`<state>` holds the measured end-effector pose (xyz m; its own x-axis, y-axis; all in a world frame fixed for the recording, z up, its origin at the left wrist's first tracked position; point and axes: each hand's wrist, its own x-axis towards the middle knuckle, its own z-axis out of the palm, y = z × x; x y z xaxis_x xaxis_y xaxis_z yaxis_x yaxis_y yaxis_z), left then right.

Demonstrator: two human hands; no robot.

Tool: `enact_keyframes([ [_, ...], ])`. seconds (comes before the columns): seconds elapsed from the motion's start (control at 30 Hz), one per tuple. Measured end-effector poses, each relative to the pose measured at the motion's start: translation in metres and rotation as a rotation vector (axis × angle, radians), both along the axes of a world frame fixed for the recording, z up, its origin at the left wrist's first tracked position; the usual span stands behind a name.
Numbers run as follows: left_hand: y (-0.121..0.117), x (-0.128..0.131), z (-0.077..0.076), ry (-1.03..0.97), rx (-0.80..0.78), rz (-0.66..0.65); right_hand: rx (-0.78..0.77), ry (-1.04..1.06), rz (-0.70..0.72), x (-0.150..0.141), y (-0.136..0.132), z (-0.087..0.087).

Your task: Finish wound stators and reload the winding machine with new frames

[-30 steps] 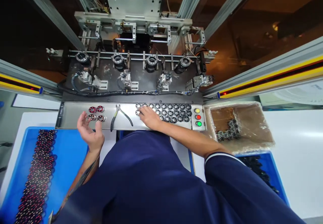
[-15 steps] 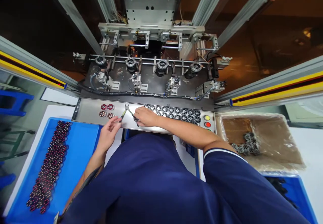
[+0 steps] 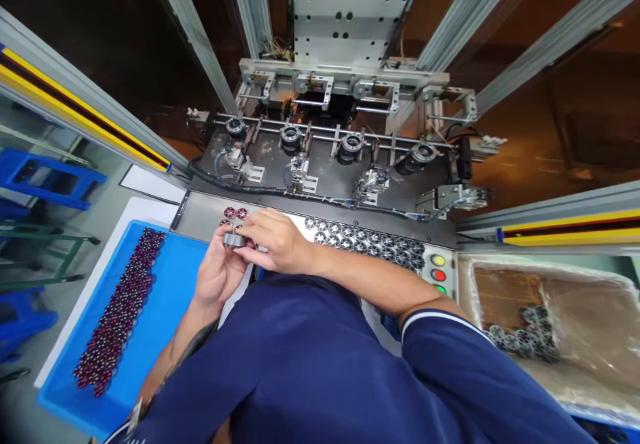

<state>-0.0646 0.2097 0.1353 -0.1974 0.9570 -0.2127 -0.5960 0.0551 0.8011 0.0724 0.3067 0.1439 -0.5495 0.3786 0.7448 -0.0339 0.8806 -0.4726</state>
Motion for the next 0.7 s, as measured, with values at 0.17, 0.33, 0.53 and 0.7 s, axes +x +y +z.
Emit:
enact_keyframes([
  [0.17, 0.007, 0.003, 0.0, 0.081, 0.023, 0.064, -0.035, -0.054, -0.057, 0.008, 0.0, 0.004],
  [0.33, 0.011, -0.008, -0.005, 0.238, 0.03, -0.044, -0.53, -0.144, 0.284, 0.023, 0.024, 0.023],
  [0.53, 0.015, -0.022, -0.008, 0.276, 0.077, -0.306, -0.84, -0.412, 0.748, 0.026, 0.052, 0.035],
  [0.7, 0.034, -0.024, -0.012, 0.374, 0.041, -0.276, -0.702, -0.481, 0.766, 0.021, 0.099, 0.04],
])
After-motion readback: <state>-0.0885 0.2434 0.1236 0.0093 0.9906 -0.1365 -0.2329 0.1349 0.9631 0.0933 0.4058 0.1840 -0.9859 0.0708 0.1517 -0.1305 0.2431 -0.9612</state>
